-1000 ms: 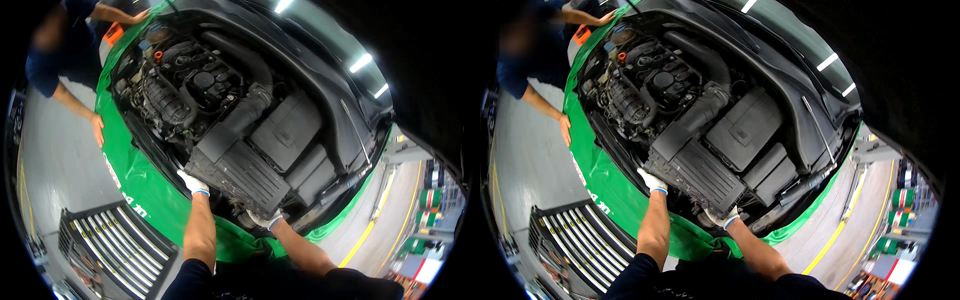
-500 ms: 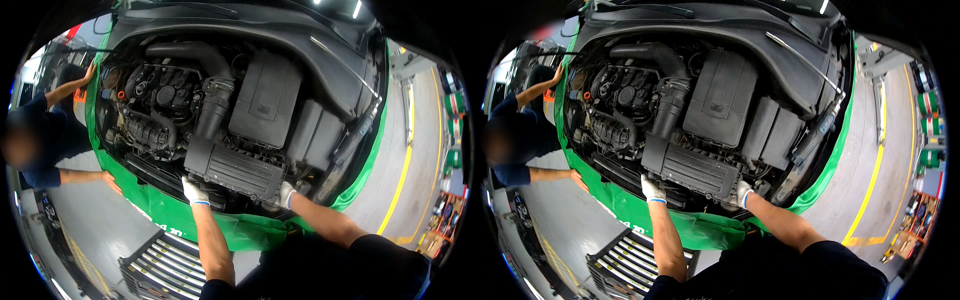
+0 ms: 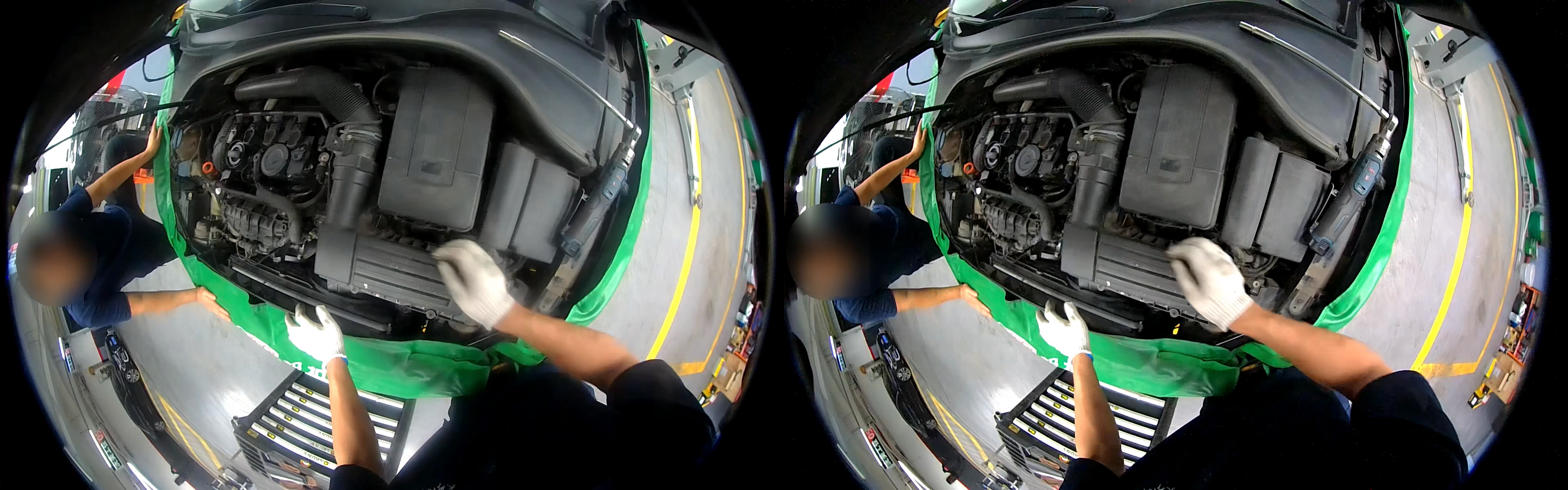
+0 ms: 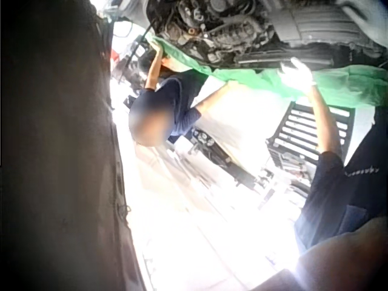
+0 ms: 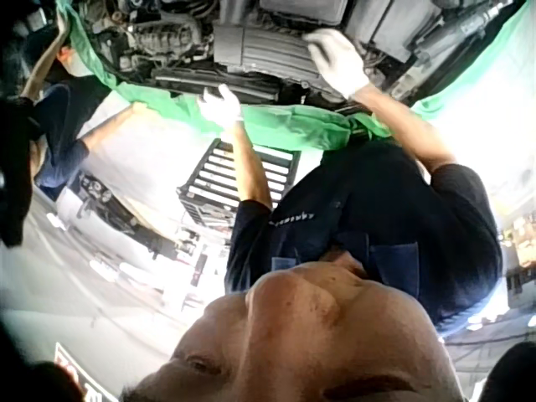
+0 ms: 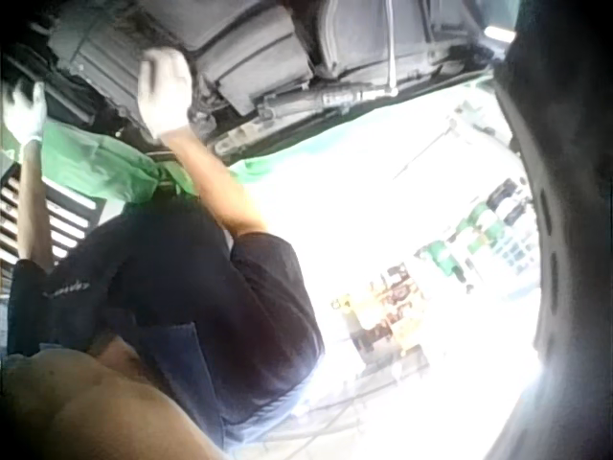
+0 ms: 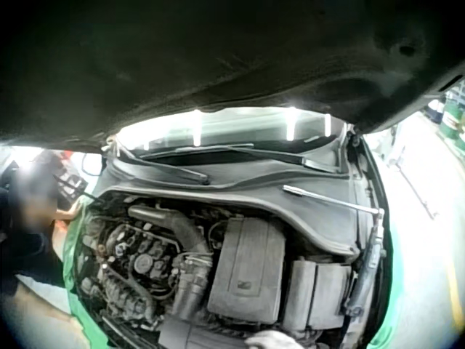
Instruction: The person removes the engine cover and air intake components from a car's engine bay using an impact wrench and hand tools. They place the removed parts on a nearby tool cart while another person assists by holding the vehicle's protective cover.
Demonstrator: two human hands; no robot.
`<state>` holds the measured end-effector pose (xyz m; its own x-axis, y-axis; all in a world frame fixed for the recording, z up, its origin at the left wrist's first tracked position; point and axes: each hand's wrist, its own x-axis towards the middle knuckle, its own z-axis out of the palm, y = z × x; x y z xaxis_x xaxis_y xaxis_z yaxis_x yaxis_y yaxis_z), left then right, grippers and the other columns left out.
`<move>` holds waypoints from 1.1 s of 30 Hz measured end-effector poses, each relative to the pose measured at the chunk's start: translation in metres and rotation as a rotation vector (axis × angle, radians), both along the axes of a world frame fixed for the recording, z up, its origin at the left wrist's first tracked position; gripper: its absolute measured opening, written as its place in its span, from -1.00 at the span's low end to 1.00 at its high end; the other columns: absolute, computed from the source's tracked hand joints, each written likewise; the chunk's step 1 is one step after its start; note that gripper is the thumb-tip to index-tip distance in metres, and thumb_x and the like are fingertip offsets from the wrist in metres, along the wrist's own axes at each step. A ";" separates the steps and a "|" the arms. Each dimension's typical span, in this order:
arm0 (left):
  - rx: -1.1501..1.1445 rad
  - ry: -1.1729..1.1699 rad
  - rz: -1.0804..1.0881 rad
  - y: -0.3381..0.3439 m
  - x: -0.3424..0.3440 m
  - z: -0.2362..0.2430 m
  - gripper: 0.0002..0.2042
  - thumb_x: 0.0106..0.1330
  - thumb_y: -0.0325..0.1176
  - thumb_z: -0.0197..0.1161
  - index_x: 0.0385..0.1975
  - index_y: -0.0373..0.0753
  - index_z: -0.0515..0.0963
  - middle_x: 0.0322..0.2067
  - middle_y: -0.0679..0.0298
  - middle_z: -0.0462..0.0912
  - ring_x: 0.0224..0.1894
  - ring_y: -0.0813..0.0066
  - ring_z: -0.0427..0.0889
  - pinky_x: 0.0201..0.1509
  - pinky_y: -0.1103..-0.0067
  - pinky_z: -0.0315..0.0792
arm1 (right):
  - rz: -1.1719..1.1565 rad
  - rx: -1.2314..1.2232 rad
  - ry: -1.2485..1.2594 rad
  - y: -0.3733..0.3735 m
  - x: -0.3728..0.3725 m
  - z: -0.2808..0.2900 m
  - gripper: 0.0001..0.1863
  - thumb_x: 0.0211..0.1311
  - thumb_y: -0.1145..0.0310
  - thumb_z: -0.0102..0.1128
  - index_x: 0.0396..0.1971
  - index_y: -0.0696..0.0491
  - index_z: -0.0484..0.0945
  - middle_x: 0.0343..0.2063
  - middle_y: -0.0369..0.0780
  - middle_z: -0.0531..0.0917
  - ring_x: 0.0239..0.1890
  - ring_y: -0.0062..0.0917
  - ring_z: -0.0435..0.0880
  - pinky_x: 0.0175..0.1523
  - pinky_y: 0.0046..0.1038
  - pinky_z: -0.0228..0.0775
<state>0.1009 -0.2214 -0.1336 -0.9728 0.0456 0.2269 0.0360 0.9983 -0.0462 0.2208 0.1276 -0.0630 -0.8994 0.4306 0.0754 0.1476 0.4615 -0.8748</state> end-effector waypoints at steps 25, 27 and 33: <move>0.415 -0.018 0.374 0.001 0.041 -0.054 -0.38 0.40 -0.23 0.34 0.48 -0.06 0.41 0.48 -0.22 0.25 0.45 -0.19 0.32 0.55 0.10 0.21 | 0.374 -0.592 -0.815 -0.040 -0.185 -0.083 0.26 0.26 -0.65 -0.03 0.52 0.27 0.26 0.55 0.08 0.25 0.62 -0.14 0.16 0.64 -0.24 -0.02; 0.410 -0.022 0.374 0.000 0.042 -0.056 -0.38 0.41 -0.23 0.33 0.48 -0.07 0.40 0.48 -0.21 0.24 0.45 -0.19 0.31 0.55 0.10 0.20 | 0.363 -0.576 -0.826 -0.040 -0.186 -0.086 0.24 0.27 -0.64 -0.03 0.53 0.25 0.26 0.56 0.08 0.23 0.63 -0.15 0.15 0.65 -0.24 -0.04; 0.408 -0.032 0.362 -0.001 0.039 -0.059 -0.39 0.41 -0.25 0.33 0.47 -0.09 0.41 0.49 -0.21 0.21 0.46 -0.18 0.29 0.56 0.10 0.18 | 0.258 -0.583 -0.827 -0.038 -0.187 -0.124 -0.07 0.48 -0.42 -0.02 0.41 0.15 0.49 0.38 -0.07 0.54 0.45 -0.30 0.44 0.56 -0.32 0.16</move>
